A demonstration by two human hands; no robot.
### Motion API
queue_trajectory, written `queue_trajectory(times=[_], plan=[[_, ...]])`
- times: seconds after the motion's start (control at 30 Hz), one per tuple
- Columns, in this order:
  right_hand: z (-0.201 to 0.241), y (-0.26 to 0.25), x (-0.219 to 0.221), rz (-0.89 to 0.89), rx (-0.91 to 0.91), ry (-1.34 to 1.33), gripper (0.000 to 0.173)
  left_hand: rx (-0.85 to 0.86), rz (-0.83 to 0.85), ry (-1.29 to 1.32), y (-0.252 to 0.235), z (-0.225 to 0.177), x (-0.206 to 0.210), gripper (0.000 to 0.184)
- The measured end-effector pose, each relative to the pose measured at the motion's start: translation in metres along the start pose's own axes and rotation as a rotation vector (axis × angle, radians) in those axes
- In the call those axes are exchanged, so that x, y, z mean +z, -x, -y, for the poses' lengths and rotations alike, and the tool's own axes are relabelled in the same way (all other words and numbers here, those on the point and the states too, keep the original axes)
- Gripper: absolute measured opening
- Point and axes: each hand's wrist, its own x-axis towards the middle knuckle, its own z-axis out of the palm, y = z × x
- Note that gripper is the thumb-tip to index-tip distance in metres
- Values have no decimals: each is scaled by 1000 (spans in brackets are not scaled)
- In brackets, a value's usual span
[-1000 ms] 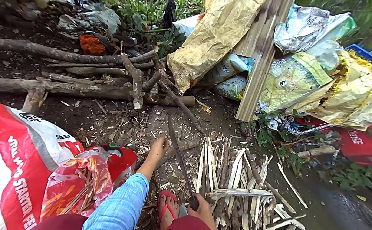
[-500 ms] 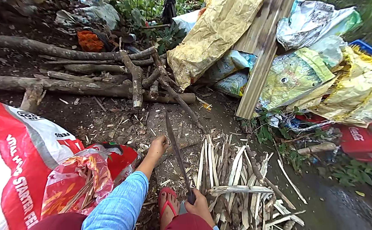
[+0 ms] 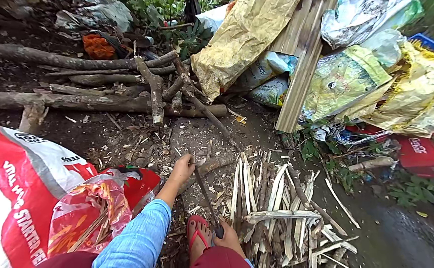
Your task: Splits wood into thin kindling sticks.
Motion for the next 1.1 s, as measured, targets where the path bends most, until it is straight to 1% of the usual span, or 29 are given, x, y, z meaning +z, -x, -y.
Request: queue_trajectory(times=[0.07, 0.17, 0.27, 0.33, 0.43, 0.47, 0.5, 0.6, 0.73, 0.8, 0.87, 0.93, 1.0, 1.1], plan=[[-3, -1, 5, 5, 44, 11, 49, 15, 6, -3, 0, 6, 5, 30], [-9, -12, 14, 46, 112, 59, 53, 8, -12, -24, 1, 10, 10, 37], [-14, -23, 23, 84, 121, 59, 55, -10, -33, -51, 0, 12, 11, 37], [-21, -25, 26, 85, 69, -70, 52, -18, -33, -45, -1, 16, 12, 35], [-22, -17, 21, 42, -1, -333, 36, -25, -7, -48, 0, 13, 10, 35], [-16, -12, 15, 40, 1, -331, 35, -24, 8, -63, 0, 10, 9, 35], [-9, -8, 9, 37, 4, -274, 35, -21, 23, -81, 0, 8, 8, 34], [8, 1, 0, -4, -8, -117, 40, -19, 59, -122, -1, 1, 10, 35], [25, 5, -1, -163, -119, -159, 46, -31, 73, -156, 0, -6, 11, 34], [33, 1, 1, -195, -122, -187, 48, -29, 56, -155, 1, -5, 12, 34], [34, -8, 5, -165, -69, -148, 49, -29, 29, -138, 1, -3, 13, 33], [27, -23, 12, -64, 38, -36, 49, -34, 29, -131, 2, -3, 13, 31], [14, -38, 21, 20, 135, 83, 54, -34, 50, -148, 2, -3, 13, 31], [2, -48, 29, 36, 155, 63, 55, -29, 38, -140, 1, 0, 15, 35]])
